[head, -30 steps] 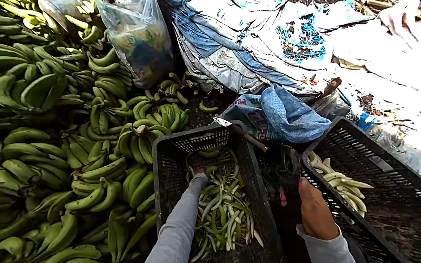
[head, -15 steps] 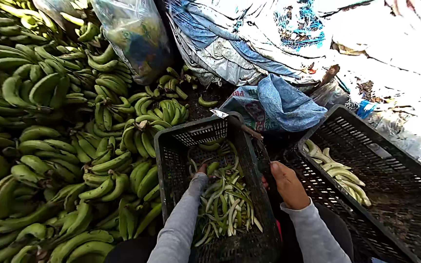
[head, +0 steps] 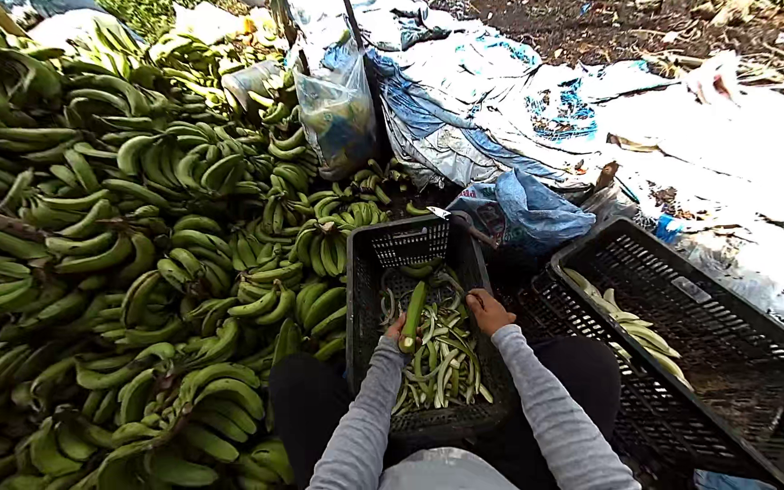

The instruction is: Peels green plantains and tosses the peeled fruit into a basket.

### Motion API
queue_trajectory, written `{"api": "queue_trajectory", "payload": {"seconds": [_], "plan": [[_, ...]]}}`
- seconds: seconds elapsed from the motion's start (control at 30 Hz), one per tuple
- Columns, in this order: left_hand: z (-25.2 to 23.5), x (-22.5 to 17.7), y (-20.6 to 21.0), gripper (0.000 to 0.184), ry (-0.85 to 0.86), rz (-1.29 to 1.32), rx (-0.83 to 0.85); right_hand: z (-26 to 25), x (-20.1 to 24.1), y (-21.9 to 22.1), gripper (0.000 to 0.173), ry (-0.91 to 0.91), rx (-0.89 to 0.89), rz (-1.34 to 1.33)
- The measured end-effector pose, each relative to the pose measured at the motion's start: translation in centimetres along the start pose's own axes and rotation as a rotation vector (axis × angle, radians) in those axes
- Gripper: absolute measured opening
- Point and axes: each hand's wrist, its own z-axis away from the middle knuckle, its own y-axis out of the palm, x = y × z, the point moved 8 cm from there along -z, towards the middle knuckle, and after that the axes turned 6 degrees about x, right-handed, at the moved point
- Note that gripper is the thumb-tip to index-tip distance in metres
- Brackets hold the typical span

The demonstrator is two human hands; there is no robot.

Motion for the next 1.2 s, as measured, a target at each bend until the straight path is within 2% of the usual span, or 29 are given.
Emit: {"api": "queue_trajectory", "payload": {"seconds": [0.07, 0.17, 0.27, 0.4, 0.47, 0.53, 0.63, 0.73, 0.77, 0.83, 0.87, 0.93, 1.07, 1.13, 1.17, 1.2], "plan": [[-0.7, 1.3, -1.6, 0.052, 0.058, 0.029, -0.092, 0.6, -0.2, 3.0, 0.055, 0.053, 0.066, 0.139], [0.8, 1.7, -3.5, 0.044, 0.160, -0.122, -0.262, 1.3, 0.2, 7.4, 0.057, 0.039, 0.176, 0.213], [1.9, -0.6, -3.5, 0.049, 0.217, -0.314, -0.232, 2.3, 1.9, 9.1, 0.055, -0.008, 0.275, 0.256], [3.7, -5.8, -1.0, 0.047, 0.306, -0.402, -0.142, 5.6, 4.5, 8.4, 0.052, -0.079, 0.262, 0.247], [4.3, -7.3, 0.3, 0.041, 0.368, -0.378, -0.137, 6.6, 5.2, 7.9, 0.051, -0.074, 0.207, 0.207], [4.9, -7.8, 1.6, 0.040, 0.365, -0.467, -0.129, 6.3, 5.7, 7.6, 0.050, -0.065, 0.114, 0.162], [6.2, -7.6, 3.2, 0.043, 0.291, -0.654, -0.180, 4.1, 6.7, 5.9, 0.048, -0.087, -0.200, 0.109], [6.9, -5.6, 2.3, 0.043, 0.275, -0.346, -0.353, 0.7, 7.4, 1.2, 0.047, 0.040, -0.423, 0.114], [7.3, -5.1, 2.1, 0.045, 0.288, -0.332, -0.351, 0.2, 7.9, -0.6, 0.048, 0.069, -0.463, 0.100], [7.4, -5.3, 1.2, 0.048, 0.384, -0.363, -0.278, 1.0, 9.8, -2.5, 0.047, -0.030, -0.519, 0.073], [7.2, -5.8, 0.7, 0.050, 0.448, -0.380, -0.256, 1.8, 10.7, -2.2, 0.046, -0.101, -0.496, 0.074], [6.9, -7.6, 0.1, 0.051, 0.606, -0.397, -0.267, 3.8, 11.3, 0.4, 0.046, -0.154, -0.334, 0.116], [7.6, -11.3, 0.9, 0.048, 0.913, -0.388, -0.310, 7.7, 9.1, 5.4, 0.048, -0.090, -0.066, 0.130], [7.5, -12.7, 1.1, 0.052, 1.008, -0.656, -0.358, 8.8, 8.2, 5.8, 0.046, -0.055, -0.036, 0.064], [6.9, -13.1, 1.0, 0.055, 0.985, -0.928, -0.377, 8.9, 7.6, 5.7, 0.045, -0.043, -0.050, 0.020], [5.9, -13.0, 0.8, 0.056, 0.881, -1.218, -0.380, 8.7, 6.9, 5.7, 0.045, -0.024, -0.072, -0.012]]}}
